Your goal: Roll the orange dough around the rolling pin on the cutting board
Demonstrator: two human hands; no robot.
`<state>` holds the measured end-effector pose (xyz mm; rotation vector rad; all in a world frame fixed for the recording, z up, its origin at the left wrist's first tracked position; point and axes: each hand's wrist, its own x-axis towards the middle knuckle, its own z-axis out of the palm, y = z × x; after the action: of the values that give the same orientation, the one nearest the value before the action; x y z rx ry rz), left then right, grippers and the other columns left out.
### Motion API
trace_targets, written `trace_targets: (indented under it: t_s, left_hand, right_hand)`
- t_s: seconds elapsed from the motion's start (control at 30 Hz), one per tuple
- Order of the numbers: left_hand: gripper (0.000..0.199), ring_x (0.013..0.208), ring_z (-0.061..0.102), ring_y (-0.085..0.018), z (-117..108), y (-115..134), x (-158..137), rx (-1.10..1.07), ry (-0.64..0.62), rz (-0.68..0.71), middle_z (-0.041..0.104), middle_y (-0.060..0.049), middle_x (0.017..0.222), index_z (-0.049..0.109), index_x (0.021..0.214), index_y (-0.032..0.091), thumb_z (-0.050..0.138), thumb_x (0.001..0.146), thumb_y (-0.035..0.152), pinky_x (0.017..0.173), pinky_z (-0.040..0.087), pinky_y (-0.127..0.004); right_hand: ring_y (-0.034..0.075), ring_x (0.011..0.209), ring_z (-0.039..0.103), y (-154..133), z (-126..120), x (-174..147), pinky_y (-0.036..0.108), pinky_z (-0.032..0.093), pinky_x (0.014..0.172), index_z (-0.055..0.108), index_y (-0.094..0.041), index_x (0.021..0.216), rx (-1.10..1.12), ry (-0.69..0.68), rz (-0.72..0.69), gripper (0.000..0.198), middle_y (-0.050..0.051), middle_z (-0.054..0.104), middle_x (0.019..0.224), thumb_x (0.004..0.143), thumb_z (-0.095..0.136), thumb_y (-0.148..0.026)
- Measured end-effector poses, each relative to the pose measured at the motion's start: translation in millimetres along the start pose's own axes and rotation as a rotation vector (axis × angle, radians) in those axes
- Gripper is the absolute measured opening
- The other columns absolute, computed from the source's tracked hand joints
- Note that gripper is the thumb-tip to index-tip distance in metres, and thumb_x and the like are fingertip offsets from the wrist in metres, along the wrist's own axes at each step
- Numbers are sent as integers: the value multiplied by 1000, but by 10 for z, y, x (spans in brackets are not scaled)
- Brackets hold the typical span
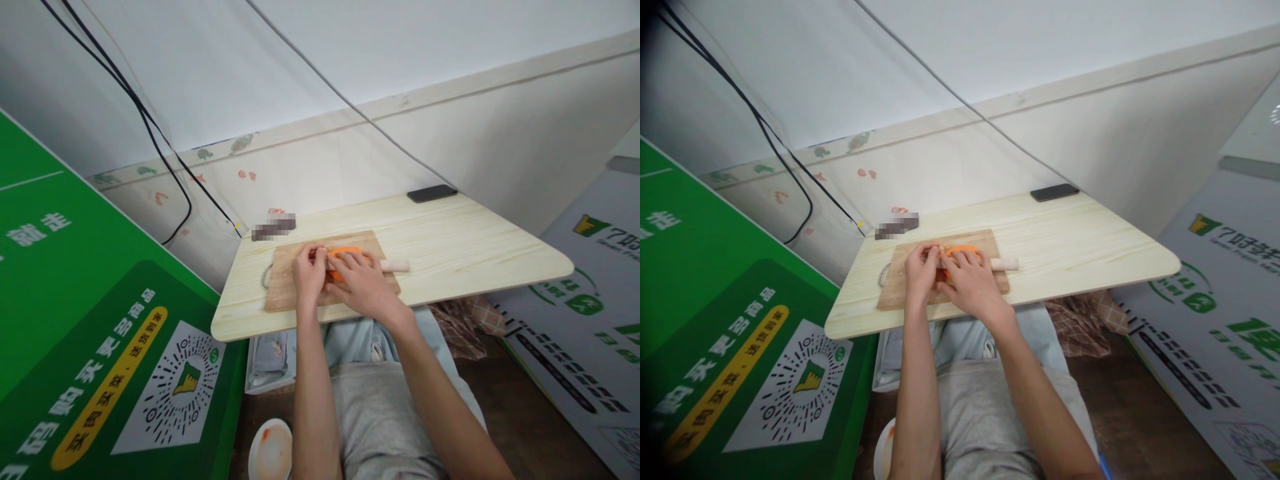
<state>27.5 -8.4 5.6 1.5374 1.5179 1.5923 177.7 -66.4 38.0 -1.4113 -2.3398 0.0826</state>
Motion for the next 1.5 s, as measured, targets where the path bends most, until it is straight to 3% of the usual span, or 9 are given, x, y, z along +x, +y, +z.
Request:
trace_targets:
  t_s: [0.2,0.3,0.5,0.67,0.8,0.97,1.23,1.4,1.5]
  left_hand:
    - [15,93,74,-21,7,7,18,11,0,2,81,-7,98,76,94,19,61,95,22,91,57,-32]
    - [15,94,74,-21,5,14,19,19,0,-2,81,-7,97,76,93,19,62,95,22,92,57,-33]
    - [15,91,74,-21,1,17,-3,0,2,-4,81,-7,97,76,94,19,62,95,23,89,57,-32]
    - [15,89,74,-20,1,31,-9,12,4,-18,81,-7,96,76,93,19,62,95,24,86,58,-32]
    - [15,91,75,-21,0,28,1,25,3,-2,81,-8,97,76,92,20,61,95,24,88,58,-33]
    - [15,92,75,-22,0,17,9,32,-4,13,81,-7,97,75,92,20,61,95,25,91,59,-34]
    - [15,92,75,-21,-5,27,-3,18,-2,-6,81,-7,98,76,95,19,62,96,25,89,58,-33]
    - [15,92,75,-21,-7,35,-9,12,-5,-18,81,-8,99,76,95,19,62,95,25,89,58,-32]
    - [15,92,75,-21,-9,47,-13,11,-7,-22,81,-8,99,76,95,19,62,95,25,88,58,-32]
  right_hand:
    - [38,152,43,-5,190,153,57,28,122,58,-19,155,-53,120,102,52,17,60,158,105,58,-34]
    - [38,152,42,-30,192,136,58,27,123,57,-19,156,-55,115,113,53,17,60,158,105,58,-34]
    - [34,141,54,-43,-39,-28,54,32,123,53,-16,157,4,-3,-11,57,17,65,150,107,59,-41]
    - [34,140,55,-30,-112,-54,52,39,117,53,-17,156,57,-48,-86,56,17,65,150,107,58,-42]
    - [37,145,50,-36,48,71,57,34,118,55,-17,156,-6,39,-3,54,18,67,148,106,57,-35]
    - [39,158,35,-58,214,174,59,23,126,59,-15,152,-49,161,86,51,19,57,160,104,56,-31]
    - [35,152,45,-94,14,9,59,23,130,50,-15,160,0,12,32,58,17,61,157,107,56,-38]
    - [35,154,43,-91,-96,-106,57,28,130,52,-18,158,3,-41,-63,57,16,59,158,108,56,-45]
    - [37,157,39,-96,-81,-116,65,21,131,51,-20,160,8,-56,-14,58,17,54,163,108,53,-47]
